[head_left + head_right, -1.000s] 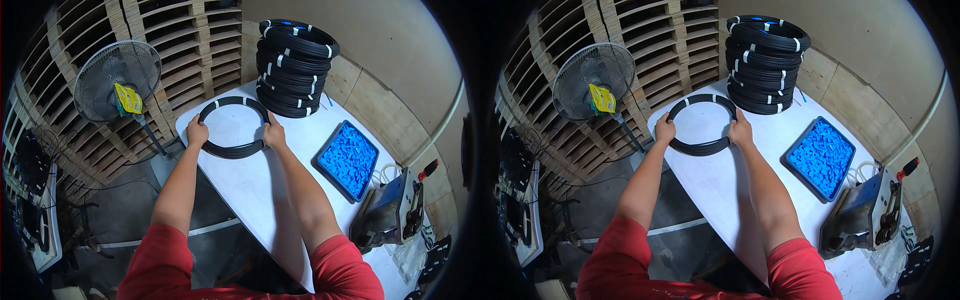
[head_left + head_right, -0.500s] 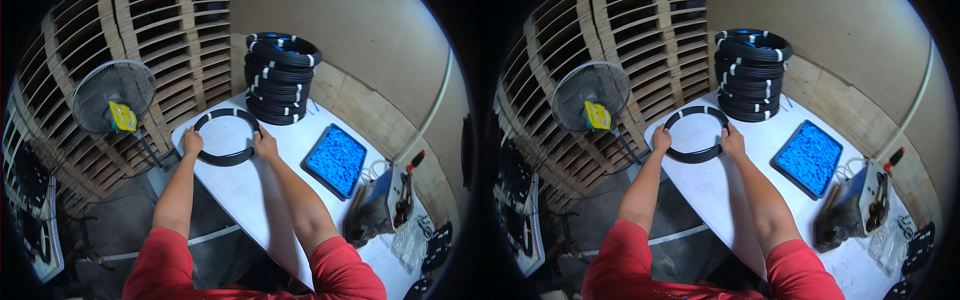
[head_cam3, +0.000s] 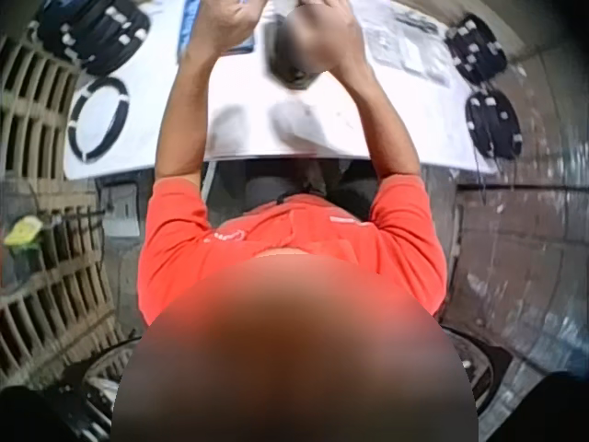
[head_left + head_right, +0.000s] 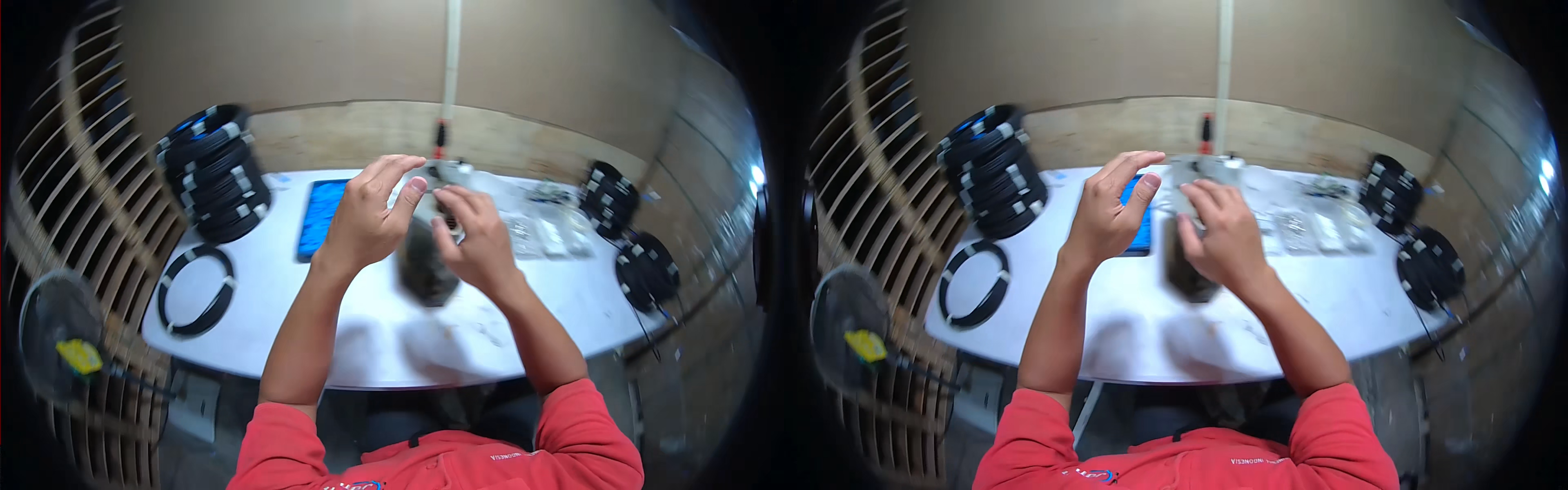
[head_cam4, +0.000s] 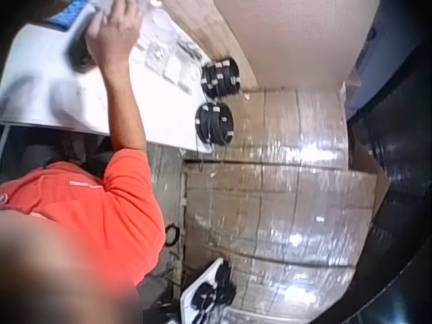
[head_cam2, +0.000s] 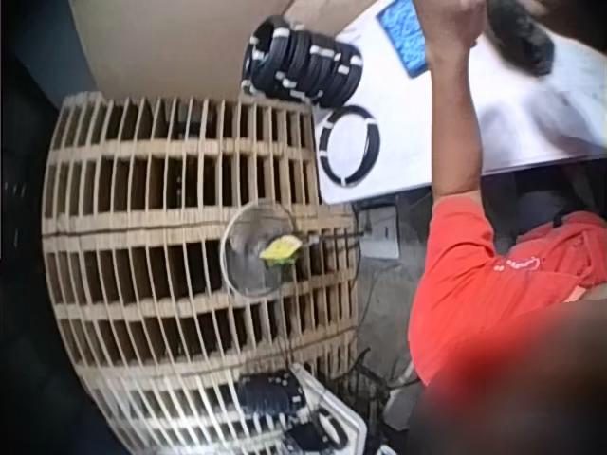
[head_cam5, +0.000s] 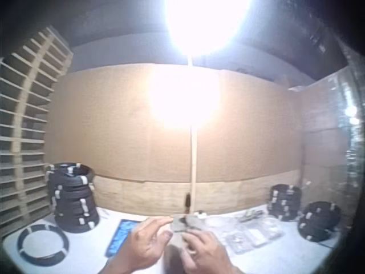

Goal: The recorder is securing coils of black cable using white tape at a workbench.

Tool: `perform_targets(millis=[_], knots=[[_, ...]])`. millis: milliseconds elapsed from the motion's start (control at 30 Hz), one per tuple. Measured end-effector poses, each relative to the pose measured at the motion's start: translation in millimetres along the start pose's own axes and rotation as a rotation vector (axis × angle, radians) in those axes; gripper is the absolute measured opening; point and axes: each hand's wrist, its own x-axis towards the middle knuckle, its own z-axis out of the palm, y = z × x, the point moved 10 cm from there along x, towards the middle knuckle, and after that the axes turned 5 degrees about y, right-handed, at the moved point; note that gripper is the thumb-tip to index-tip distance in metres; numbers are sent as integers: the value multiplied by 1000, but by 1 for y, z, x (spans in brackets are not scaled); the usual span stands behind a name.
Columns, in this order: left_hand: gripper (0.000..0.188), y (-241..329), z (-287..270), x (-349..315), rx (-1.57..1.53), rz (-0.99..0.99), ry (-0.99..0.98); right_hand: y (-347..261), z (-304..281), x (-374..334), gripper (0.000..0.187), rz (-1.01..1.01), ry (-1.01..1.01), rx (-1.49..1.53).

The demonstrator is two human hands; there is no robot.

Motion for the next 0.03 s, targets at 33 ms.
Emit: perform_targets(millis=[33], knots=[[29,19,27,6,-40,63,-39,29,-34,-12,37,-14,24,-127]])
